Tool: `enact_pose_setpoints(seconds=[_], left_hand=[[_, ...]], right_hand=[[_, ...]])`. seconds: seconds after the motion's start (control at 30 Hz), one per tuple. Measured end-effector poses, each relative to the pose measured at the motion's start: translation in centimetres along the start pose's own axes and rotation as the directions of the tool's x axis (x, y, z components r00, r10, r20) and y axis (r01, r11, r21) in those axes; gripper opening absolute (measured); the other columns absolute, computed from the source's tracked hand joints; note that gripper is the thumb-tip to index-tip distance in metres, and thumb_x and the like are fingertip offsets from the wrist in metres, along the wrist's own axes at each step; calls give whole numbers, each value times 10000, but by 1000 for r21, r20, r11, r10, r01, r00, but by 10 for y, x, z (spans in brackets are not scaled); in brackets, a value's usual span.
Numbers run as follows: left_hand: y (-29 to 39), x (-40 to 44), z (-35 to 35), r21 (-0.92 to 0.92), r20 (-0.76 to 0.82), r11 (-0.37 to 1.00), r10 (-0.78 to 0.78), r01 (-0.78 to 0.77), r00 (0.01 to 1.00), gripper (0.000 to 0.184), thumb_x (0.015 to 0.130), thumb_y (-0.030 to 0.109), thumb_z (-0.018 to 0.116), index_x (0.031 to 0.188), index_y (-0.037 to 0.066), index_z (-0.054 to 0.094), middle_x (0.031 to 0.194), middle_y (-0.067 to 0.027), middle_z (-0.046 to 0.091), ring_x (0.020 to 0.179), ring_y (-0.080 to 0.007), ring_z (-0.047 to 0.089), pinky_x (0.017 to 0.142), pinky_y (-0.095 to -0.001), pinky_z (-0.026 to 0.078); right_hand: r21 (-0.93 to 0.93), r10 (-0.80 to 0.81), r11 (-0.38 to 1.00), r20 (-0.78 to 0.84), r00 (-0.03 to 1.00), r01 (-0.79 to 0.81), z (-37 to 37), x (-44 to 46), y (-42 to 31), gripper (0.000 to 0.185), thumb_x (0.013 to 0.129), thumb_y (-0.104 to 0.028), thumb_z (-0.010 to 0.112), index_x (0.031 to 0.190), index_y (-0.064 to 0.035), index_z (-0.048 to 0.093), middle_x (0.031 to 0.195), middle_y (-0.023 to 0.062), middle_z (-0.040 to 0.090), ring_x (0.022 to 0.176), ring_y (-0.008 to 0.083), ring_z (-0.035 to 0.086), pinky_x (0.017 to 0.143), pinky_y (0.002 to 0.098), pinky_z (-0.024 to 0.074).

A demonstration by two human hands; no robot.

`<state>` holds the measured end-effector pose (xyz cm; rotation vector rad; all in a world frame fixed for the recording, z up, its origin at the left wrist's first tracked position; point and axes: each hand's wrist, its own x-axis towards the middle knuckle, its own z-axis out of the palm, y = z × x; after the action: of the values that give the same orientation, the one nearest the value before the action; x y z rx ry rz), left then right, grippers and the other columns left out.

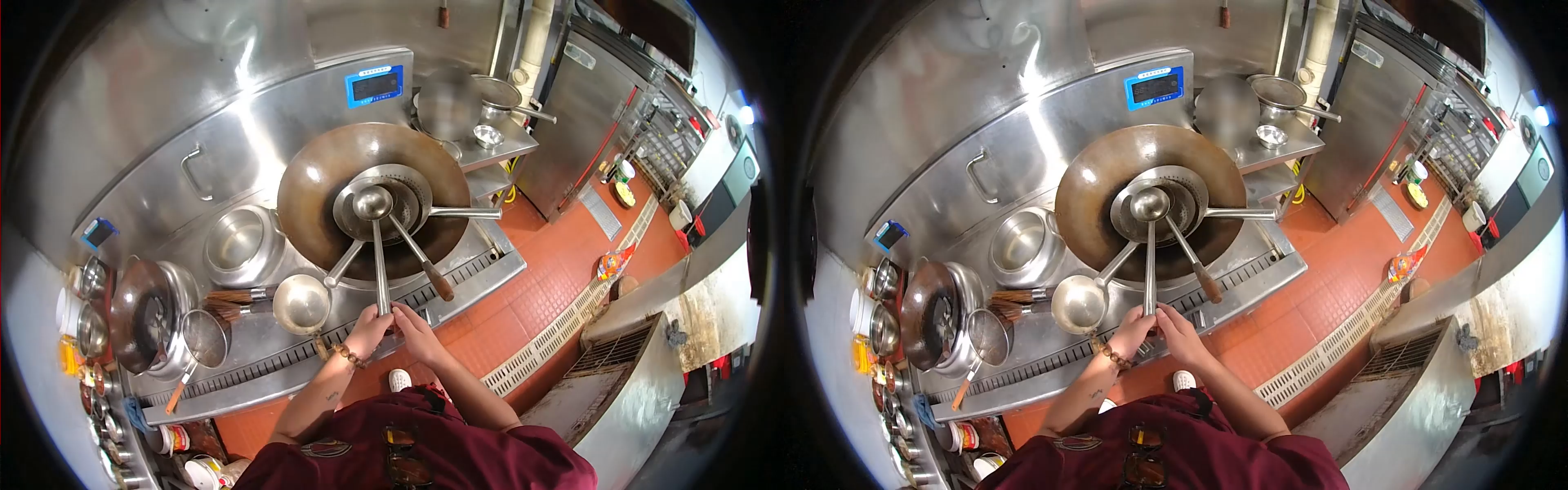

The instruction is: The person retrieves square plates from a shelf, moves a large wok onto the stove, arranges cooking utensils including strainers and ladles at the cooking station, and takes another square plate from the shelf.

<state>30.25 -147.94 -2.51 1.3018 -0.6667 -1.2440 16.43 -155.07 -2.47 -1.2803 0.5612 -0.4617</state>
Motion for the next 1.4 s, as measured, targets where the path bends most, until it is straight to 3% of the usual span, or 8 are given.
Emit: enact_pose_setpoints(seconds=[0.53, 0.57, 0.73, 0.87, 1.03, 1.2, 1.3, 1.4], left_hand=[[-11, 13, -10, 47, -18, 992, -114, 115, 993, 211, 1032, 200, 538, 1121, 29, 621, 937, -19, 663, 796, -101, 641, 693, -262, 544], [-5, 0, -2, -82, -57, 991, -114, 109, 992, 250, 1033, 252, 540, 1110, 35, 635, 896, -17, 664, 762, -93, 631, 635, -252, 512], [-21, -55, -39, 38, 77, 998, -44, 41, 996, 361, 1027, 384, 531, 1148, 57, 623, 939, -16, 659, 859, -93, 615, 736, -268, 480], [-43, -108, -79, -41, -15, 994, -99, 98, 995, 289, 1032, 307, 578, 1173, 60, 631, 948, 11, 640, 872, -70, 588, 748, -247, 475], [-47, -187, -146, -246, -250, 965, 23, -87, 968, 199, 1026, 207, 603, 1148, 57, 650, 909, 11, 646, 829, -69, 596, 748, -237, 496], [-41, -272, -251, -302, -571, 891, 116, -339, 813, 208, 1002, 254, 608, 1113, 86, 657, 838, -8, 668, 700, -69, 594, 642, -209, 495], [-26, -310, -307, -357, -770, 842, -20, -405, 637, 167, 964, 176, 584, 1062, 53, 643, 779, -14, 647, 631, -76, 569, 565, -198, 465], [-36, -339, -364, -143, -897, 875, 84, -463, 435, 151, 967, 169, 604, 1041, 40, 632, 767, -8, 637, 633, -72, 563, 566, -206, 445]], right_hand=[[41, 79, 996, -10, 997, -78, -5, 13, 22, 438, 1098, -344, 410, 1400, -43, 508, 1090, 40, 633, 932, 126, 618, 812, 275, 497], [8, 66, 998, -17, 998, -66, -6, 12, 27, 442, 1095, -354, 415, 1390, -41, 516, 1087, 43, 638, 933, 131, 624, 813, 280, 499], [-120, 167, 981, 129, 977, -152, 12, -10, 34, 516, 1078, -427, 419, 1354, -9, 544, 1064, 80, 679, 928, 176, 658, 827, 320, 507], [-184, 294, 949, 232, 927, -255, 58, -18, 17, 564, 1079, -441, 401, 1376, 22, 525, 1086, 117, 701, 936, 205, 674, 834, 332, 507], [-244, 264, 955, 431, 863, -170, 126, -8, 9, 476, 1075, -344, 469, 1365, 23, 554, 1126, 115, 707, 997, 188, 665, 884, 319, 512], [-266, 273, 950, 463, 843, -162, 191, -2, 15, 419, 1065, -280, 518, 1344, 29, 564, 1148, 114, 700, 1020, 180, 659, 905, 323, 512], [-272, 274, 949, 462, 844, -159, 233, -9, 12, 362, 1066, -211, 509, 1324, 36, 570, 1148, 131, 704, 997, 183, 666, 890, 323, 520], [-272, 272, 949, 463, 844, -156, 260, -15, 24, 333, 1062, -168, 510, 1313, 42, 573, 1142, 136, 707, 981, 184, 671, 891, 323, 527]])
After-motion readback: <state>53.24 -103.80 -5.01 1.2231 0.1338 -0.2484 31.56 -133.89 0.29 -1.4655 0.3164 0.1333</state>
